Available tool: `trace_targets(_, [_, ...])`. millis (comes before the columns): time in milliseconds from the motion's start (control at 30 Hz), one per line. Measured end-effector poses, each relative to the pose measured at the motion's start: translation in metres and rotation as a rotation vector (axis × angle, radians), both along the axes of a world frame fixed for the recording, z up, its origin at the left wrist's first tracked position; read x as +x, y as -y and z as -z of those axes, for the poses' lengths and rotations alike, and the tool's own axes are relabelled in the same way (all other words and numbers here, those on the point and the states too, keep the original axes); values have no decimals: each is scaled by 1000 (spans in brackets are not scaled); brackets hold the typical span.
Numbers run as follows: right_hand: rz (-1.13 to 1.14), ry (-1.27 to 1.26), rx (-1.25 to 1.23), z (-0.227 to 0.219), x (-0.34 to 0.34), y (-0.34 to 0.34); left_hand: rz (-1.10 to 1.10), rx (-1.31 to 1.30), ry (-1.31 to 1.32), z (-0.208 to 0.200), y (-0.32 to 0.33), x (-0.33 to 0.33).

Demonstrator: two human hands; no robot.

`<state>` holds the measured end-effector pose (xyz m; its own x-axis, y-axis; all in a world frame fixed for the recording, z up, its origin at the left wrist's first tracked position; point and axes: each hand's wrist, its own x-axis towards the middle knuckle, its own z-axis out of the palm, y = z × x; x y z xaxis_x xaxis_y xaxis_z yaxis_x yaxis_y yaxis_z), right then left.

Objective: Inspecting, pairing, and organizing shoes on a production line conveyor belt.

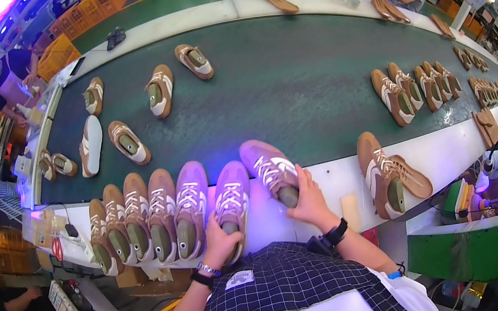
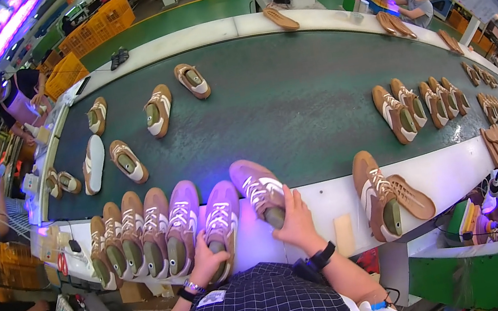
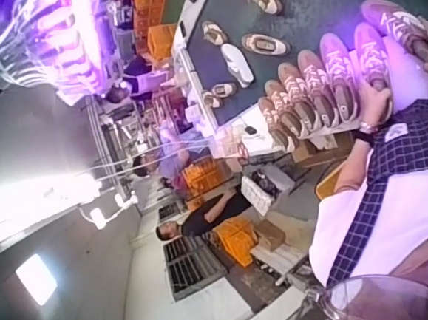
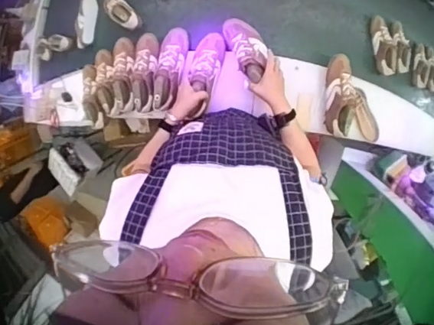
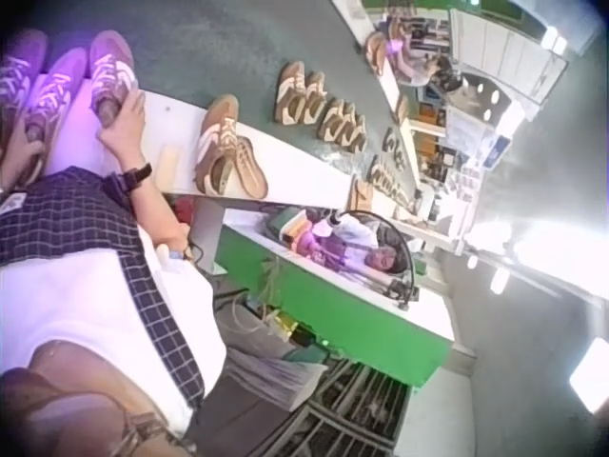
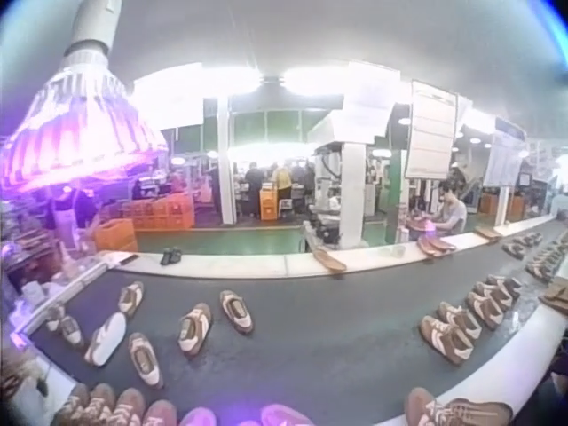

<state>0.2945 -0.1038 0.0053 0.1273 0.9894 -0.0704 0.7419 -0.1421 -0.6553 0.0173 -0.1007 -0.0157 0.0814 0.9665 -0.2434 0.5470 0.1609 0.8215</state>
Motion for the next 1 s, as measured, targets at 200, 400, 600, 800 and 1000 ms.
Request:
trace_targets(200, [20, -593, -113, 6, 35, -14, -20, -166, 361, -13, -15, -4])
trace_targets(400, [51, -1323, -256, -3, 41, 11, -107, -403, 843, -23, -12, -19])
trace_targets(600, [82, -1447, -311, 1, 35, 24, -56, -474, 898, -13, -17, -11])
trace_targets(800, [-33, -1350, -301, 18, 39, 16, 89, -382, 803, -7, -20, -22])
trace_targets(1000, [-74, -1397, -278, 8, 10, -9, -20, -282, 912, -26, -22, -20])
